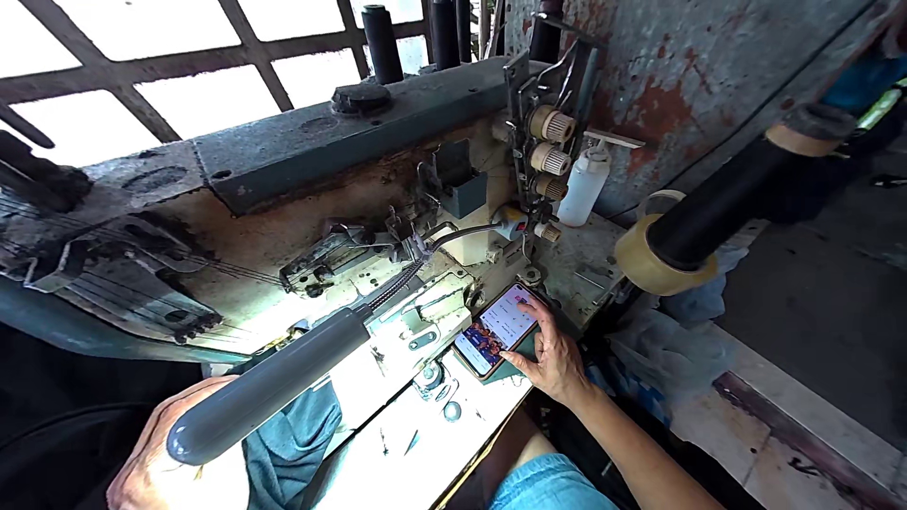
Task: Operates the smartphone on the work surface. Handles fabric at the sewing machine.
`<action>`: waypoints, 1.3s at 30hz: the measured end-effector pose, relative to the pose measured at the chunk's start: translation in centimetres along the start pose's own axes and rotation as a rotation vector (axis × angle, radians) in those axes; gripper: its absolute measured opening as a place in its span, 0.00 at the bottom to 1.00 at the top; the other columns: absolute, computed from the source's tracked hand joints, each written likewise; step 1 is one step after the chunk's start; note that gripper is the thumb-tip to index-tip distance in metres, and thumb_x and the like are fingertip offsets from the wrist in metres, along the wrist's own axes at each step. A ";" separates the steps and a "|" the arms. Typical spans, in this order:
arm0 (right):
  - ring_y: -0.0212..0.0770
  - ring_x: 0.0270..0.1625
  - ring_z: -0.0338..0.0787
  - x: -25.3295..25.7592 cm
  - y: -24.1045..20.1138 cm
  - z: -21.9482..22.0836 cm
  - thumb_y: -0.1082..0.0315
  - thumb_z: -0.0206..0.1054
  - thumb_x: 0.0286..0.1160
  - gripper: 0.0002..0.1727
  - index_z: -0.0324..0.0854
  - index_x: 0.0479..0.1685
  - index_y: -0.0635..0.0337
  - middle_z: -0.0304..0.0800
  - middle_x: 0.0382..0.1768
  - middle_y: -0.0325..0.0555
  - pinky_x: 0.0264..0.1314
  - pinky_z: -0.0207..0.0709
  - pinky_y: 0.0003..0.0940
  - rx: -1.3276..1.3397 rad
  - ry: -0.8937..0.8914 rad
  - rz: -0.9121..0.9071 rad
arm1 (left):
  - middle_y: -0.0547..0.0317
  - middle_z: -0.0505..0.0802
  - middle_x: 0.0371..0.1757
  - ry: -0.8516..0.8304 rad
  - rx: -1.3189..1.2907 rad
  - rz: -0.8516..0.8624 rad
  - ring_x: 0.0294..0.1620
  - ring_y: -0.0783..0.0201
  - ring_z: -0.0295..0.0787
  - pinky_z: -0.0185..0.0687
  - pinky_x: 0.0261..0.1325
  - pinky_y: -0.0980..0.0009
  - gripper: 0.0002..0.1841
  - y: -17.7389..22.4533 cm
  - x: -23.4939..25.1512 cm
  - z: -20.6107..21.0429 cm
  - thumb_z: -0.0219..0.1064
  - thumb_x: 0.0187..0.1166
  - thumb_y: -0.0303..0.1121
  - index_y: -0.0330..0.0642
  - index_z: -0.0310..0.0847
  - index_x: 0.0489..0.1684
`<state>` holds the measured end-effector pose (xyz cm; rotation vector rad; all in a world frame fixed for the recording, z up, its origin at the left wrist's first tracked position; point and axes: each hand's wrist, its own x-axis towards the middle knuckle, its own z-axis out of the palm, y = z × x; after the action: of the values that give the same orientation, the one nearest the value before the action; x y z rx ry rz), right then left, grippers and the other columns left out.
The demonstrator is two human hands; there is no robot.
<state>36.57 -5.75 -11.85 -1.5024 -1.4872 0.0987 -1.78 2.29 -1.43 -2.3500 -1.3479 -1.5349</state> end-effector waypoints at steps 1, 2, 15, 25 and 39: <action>0.28 0.25 0.78 0.1 -0.1 -0.1 0.43 0.77 0.65 0.53 0.63 0.82 0.75 0.85 0.71 0.57 0.27 0.74 0.25 -0.016 -0.013 0.008 | 0.28 0.91 0.48 -0.002 0.003 0.001 0.54 0.65 0.88 0.77 0.60 0.79 0.14 0.1 0.0 0.0 0.54 0.78 0.22 0.15 0.83 0.45; 0.29 0.26 0.79 0.1 -0.1 -0.1 0.42 0.77 0.65 0.53 0.62 0.83 0.75 0.85 0.72 0.57 0.28 0.75 0.27 -0.029 -0.027 0.010 | 0.29 0.91 0.48 -0.003 0.005 0.003 0.54 0.65 0.88 0.77 0.60 0.79 0.14 0.1 0.0 0.0 0.54 0.79 0.22 0.15 0.83 0.45; 0.46 0.53 0.96 0.7 -0.8 -0.3 0.36 0.73 0.65 0.56 0.61 0.86 0.72 0.88 0.71 0.51 0.45 0.88 0.44 -0.196 -0.124 0.001 | 0.35 0.94 0.48 0.028 0.055 -0.102 0.54 0.64 0.90 0.79 0.58 0.78 0.12 1.0 0.2 0.1 0.56 0.81 0.20 0.19 0.87 0.44; 0.45 0.50 0.96 0.4 -0.3 -0.2 0.35 0.74 0.62 0.58 0.63 0.83 0.75 0.87 0.71 0.55 0.43 0.88 0.41 -0.125 -0.051 -0.022 | 0.32 0.93 0.47 0.029 0.068 -0.120 0.51 0.67 0.89 0.78 0.55 0.80 0.13 1.3 0.3 0.2 0.55 0.80 0.19 0.18 0.86 0.44; 0.28 0.27 0.79 0.3 0.4 -0.2 0.37 0.75 0.63 0.55 0.65 0.82 0.75 0.86 0.71 0.55 0.28 0.74 0.25 -0.006 -0.037 -0.059 | 0.32 0.93 0.48 0.017 0.063 -0.098 0.54 0.64 0.91 0.80 0.58 0.77 0.13 0.8 0.1 0.0 0.56 0.80 0.20 0.17 0.85 0.44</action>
<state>37.03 -5.52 -11.84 -1.4677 -1.5611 0.0874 -1.25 1.91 -1.01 -2.2610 -1.5064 -1.5082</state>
